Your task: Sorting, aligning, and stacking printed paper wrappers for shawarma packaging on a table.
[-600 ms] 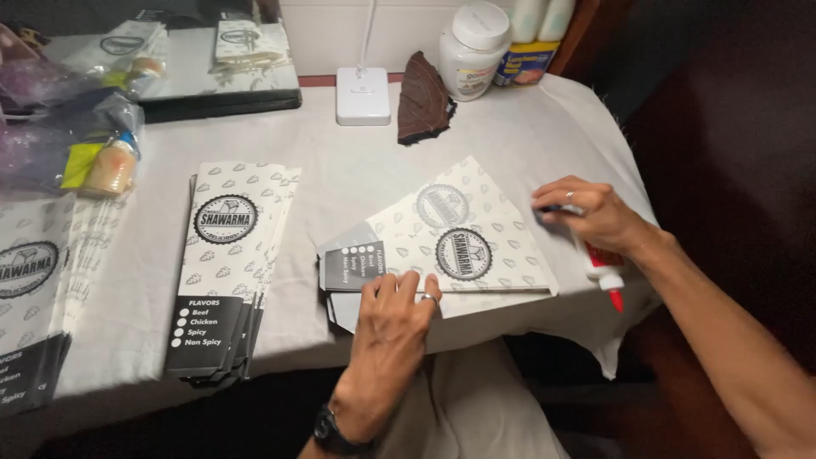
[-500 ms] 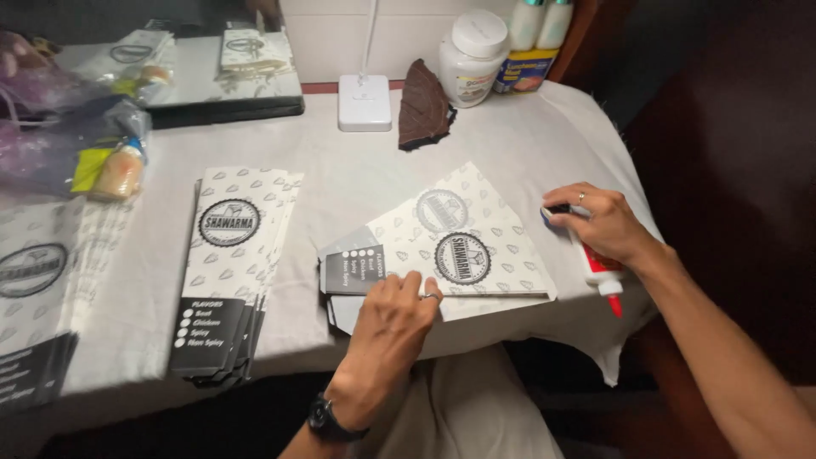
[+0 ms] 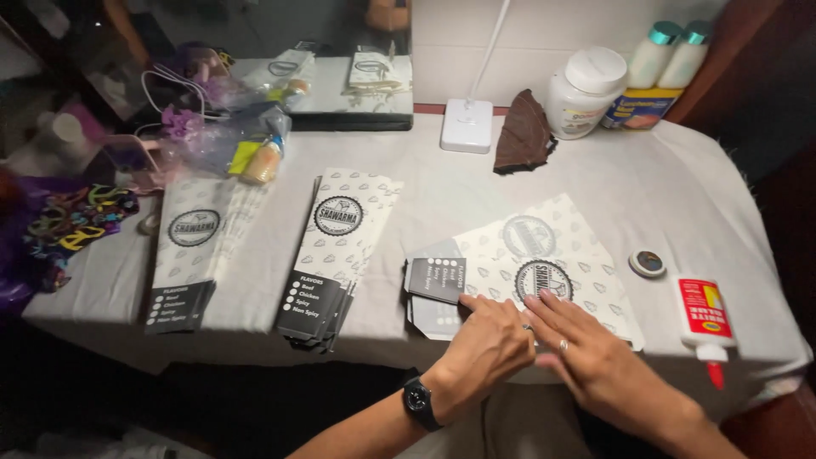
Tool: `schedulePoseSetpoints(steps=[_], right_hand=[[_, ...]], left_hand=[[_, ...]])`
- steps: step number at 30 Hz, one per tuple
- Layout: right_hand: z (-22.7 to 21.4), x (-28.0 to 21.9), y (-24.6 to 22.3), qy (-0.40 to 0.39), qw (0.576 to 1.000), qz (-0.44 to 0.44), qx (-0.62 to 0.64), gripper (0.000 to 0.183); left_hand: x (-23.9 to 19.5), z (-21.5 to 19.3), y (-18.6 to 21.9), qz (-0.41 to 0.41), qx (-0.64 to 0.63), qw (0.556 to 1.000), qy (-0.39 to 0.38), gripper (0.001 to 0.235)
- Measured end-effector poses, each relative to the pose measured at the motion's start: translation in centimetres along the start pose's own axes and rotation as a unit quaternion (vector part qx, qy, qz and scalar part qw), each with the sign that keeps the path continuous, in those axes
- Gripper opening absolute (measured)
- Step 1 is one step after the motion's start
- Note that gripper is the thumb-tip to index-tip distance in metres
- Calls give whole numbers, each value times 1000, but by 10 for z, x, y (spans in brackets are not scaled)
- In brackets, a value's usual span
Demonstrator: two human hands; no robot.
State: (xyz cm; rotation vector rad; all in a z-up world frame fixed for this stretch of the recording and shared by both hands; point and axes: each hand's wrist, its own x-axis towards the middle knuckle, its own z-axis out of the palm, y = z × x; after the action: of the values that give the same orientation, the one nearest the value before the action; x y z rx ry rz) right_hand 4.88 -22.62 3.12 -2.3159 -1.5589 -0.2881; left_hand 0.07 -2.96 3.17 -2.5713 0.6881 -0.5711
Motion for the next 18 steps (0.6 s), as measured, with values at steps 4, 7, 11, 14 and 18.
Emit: schedulePoseSetpoints(steps=[4,7,11,14,18], right_hand=[[-3,-24,-1,50,993,5,-108,63],[-8,-51,10,90,987,47,-123,62],[-6,-73,21,119,980,74,-139,54],[2,-77,30,143,978,70,-137,49],[10,-77,35,172,968,86,-162,40]], left_hand=[[-1,5,-3,22,11,1000,-2,23],[-1,2,-6,36,-17,999,-20,24],[-1,-6,-12,56,-12,998,-38,24],[-1,-4,-13,66,-18,997,-40,33],[1,-1,-19,90,-39,995,-31,40]])
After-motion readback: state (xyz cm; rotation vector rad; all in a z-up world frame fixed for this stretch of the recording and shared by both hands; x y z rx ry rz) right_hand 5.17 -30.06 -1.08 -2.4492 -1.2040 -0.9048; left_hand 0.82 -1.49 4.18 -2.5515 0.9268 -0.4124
